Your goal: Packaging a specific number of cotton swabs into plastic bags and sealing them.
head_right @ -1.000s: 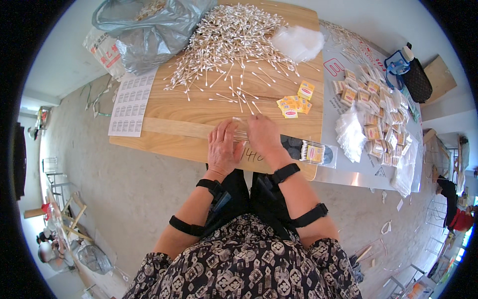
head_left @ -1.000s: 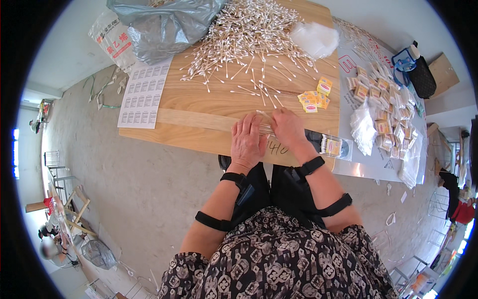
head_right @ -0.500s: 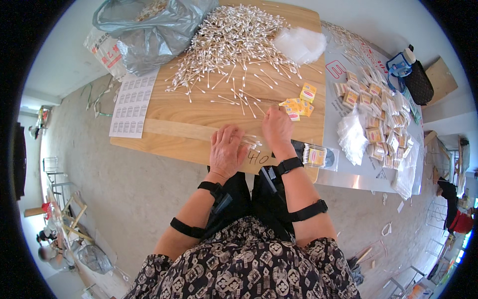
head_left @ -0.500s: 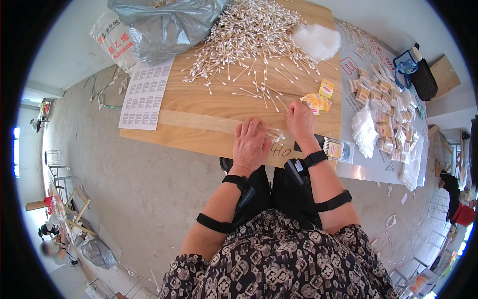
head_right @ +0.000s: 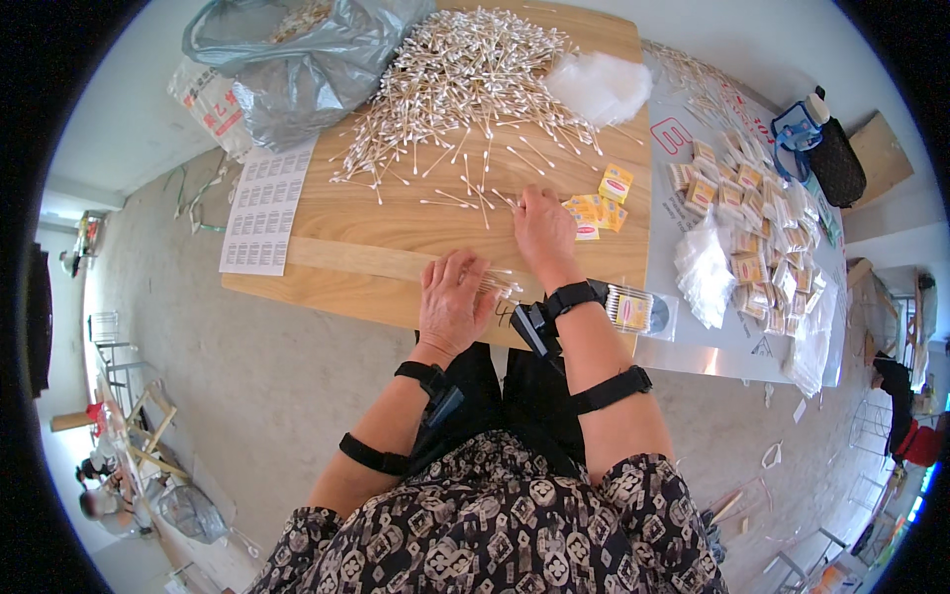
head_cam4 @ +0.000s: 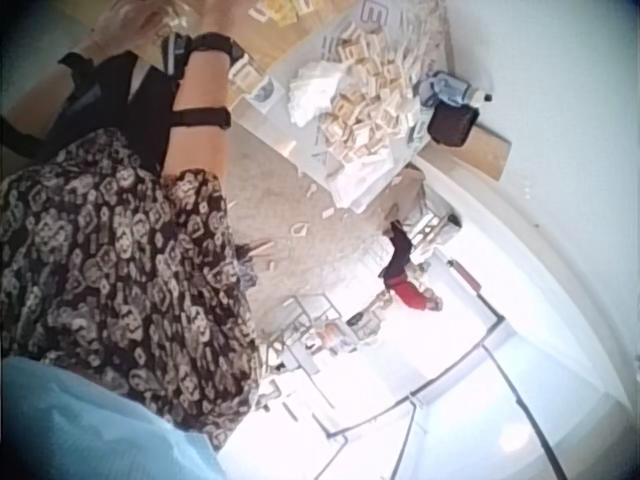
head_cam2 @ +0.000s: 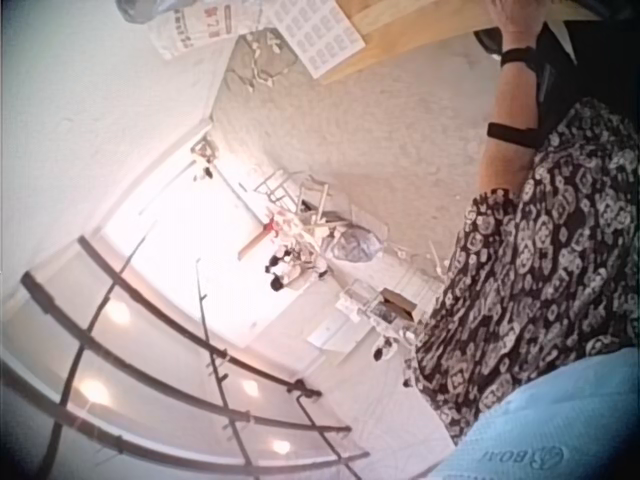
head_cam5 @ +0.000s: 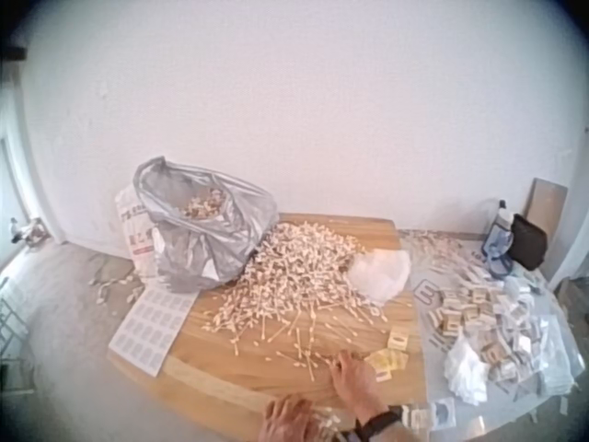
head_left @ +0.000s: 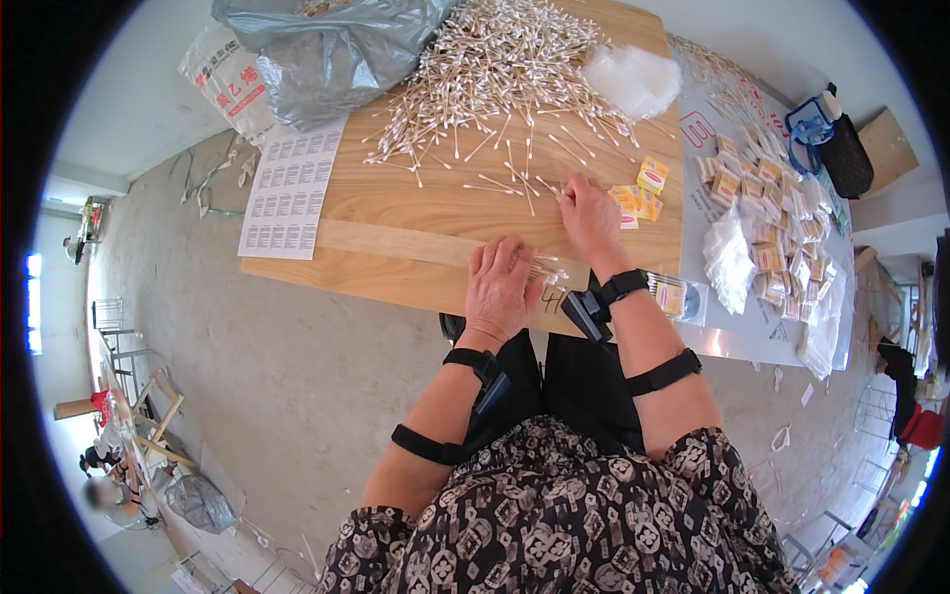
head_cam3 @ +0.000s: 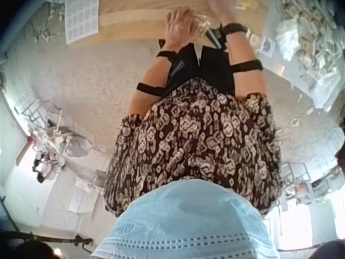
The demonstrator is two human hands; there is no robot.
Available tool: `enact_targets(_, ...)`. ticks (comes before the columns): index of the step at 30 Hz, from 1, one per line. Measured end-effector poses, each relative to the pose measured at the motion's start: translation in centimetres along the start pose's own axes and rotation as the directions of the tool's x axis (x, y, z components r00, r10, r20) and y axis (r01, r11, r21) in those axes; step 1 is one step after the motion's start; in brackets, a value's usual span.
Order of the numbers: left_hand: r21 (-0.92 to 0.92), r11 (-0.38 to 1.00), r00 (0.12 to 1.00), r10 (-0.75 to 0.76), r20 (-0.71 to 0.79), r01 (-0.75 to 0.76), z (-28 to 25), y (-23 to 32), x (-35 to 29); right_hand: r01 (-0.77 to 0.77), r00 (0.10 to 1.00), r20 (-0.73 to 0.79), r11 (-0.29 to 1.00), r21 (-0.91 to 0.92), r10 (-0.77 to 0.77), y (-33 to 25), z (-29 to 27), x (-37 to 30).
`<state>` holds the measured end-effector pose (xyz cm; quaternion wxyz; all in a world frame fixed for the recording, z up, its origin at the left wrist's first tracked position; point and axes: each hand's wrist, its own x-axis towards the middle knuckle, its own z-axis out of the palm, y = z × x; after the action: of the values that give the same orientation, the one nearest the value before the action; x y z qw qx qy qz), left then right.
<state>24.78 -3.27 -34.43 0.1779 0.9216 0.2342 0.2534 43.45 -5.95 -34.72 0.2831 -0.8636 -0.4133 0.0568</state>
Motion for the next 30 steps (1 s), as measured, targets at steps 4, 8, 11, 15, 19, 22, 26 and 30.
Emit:
enact_targets(4, 0.005, 1.000, 1.000, 0.009, -0.001, -0.009, 0.0, 0.1, -0.1, -0.022, 1.000, -0.017, 1.000, -0.002, 0.022, 1.1, -0.3, -1.7)
enact_targets(8, 0.006, 1.000, 1.000, 0.015, 0.016, -0.015, -0.1, -0.1, -0.1, 0.030, 1.000, 0.007, 0.999, 0.045, -0.030, 1.5, -0.6, -4.7)
enact_targets(11, 0.029, 0.999, 1.000, 0.015, 0.022, -0.015, 0.0, 0.0, -0.1, 0.140, 0.988, 0.049, 0.985, 0.105, -0.146, 0.9, -0.4, -5.7)
enact_targets(15, 0.085, 0.996, 0.999, 0.027, 0.035, -0.030, 0.2, 0.0, -0.1, 0.202, 0.970, 0.081, 0.949, 0.244, -0.227, 0.1, -0.3, -4.5)
enact_targets(19, 0.091, 0.996, 0.998, -0.005, 0.063, -0.001, 0.1, -0.1, -0.2, 0.071, 0.994, 0.058, 0.945, 0.319, -0.095, -2.2, 0.0, -2.2)
enact_targets(22, 0.077, 0.997, 0.999, 0.000, 0.045, -0.004, 0.0, 0.2, 0.1, 0.055, 0.995, 0.067, 0.984, 0.168, -0.067, -2.7, 1.2, -0.9)
enact_targets(26, 0.042, 0.999, 1.000, 0.009, 0.026, -0.010, 0.1, 0.1, 0.1, -0.136, 0.989, 0.056, 0.990, 0.029, 0.134, -1.4, 1.9, 0.9)
enact_targets(30, 0.044, 0.999, 0.999, 0.017, 0.032, -0.019, 0.0, 0.1, 0.0, -0.370, 0.923, 0.208, 0.894, 0.252, 0.323, 1.4, -0.8, 2.2)
